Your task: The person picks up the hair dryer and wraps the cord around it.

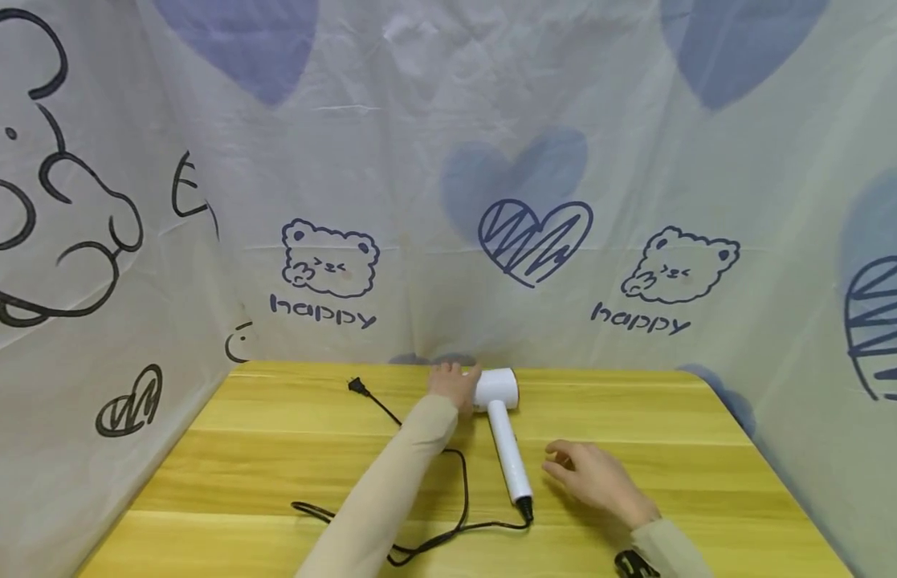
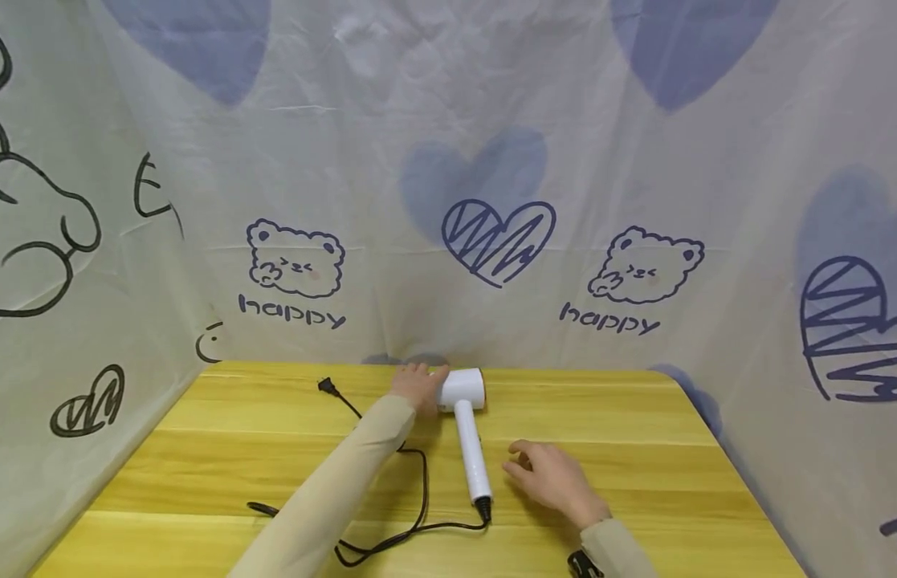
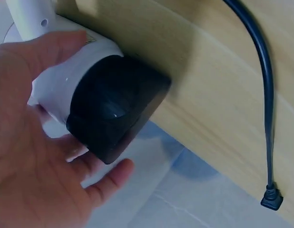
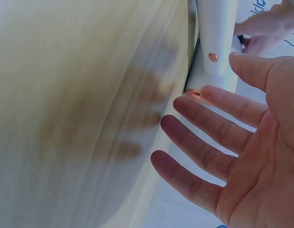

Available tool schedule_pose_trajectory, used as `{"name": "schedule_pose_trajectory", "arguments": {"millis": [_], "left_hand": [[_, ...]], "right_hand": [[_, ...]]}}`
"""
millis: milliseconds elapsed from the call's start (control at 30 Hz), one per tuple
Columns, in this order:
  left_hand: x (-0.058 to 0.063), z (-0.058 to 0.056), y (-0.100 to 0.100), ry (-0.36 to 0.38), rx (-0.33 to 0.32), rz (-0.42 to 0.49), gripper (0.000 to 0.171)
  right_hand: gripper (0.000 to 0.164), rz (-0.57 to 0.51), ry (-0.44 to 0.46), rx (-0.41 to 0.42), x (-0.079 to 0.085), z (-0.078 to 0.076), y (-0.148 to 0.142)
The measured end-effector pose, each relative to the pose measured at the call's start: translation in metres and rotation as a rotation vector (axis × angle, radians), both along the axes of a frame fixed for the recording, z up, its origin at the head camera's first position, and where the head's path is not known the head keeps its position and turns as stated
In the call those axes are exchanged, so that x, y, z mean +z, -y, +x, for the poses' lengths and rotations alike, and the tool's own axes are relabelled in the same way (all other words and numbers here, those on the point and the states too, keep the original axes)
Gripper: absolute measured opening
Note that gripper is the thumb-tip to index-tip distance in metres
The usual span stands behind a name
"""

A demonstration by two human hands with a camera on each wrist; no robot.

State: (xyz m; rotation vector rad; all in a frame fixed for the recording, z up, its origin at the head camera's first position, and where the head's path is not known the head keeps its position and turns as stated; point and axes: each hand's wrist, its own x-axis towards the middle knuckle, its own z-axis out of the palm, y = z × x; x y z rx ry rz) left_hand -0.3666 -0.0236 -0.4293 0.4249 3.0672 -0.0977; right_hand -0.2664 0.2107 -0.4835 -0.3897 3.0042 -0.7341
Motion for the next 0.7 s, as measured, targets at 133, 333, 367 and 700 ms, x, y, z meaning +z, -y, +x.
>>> {"name": "schedule_pose_trajectory", "arguments": {"millis": [133, 333, 367, 700], "left_hand": [[-0.005, 0.005, -0.001, 0.024, 0.064, 0.041, 0.081], [-0.016, -0.012, 0.003, 0.041, 0.023, 0.169, 0.079], [-0.018, -0.014, 0.004, 0.046, 0.009, 0.177, 0.083], [-0.007, -0.022, 0.036, 0.036, 0.033, 0.277, 0.079]], "right_hand": [[0.032, -0.004, 0.005, -0.008, -0.002, 0.000, -0.002], [0.029, -0.019, -0.002, -0.013, -0.003, 0.000, -0.006], [0.029, -0.018, -0.007, -0.008, -0.002, 0.000, -0.007], [0.053, -0.042, 0.011, 0.004, 0.002, 0.000, -0.004]]}}
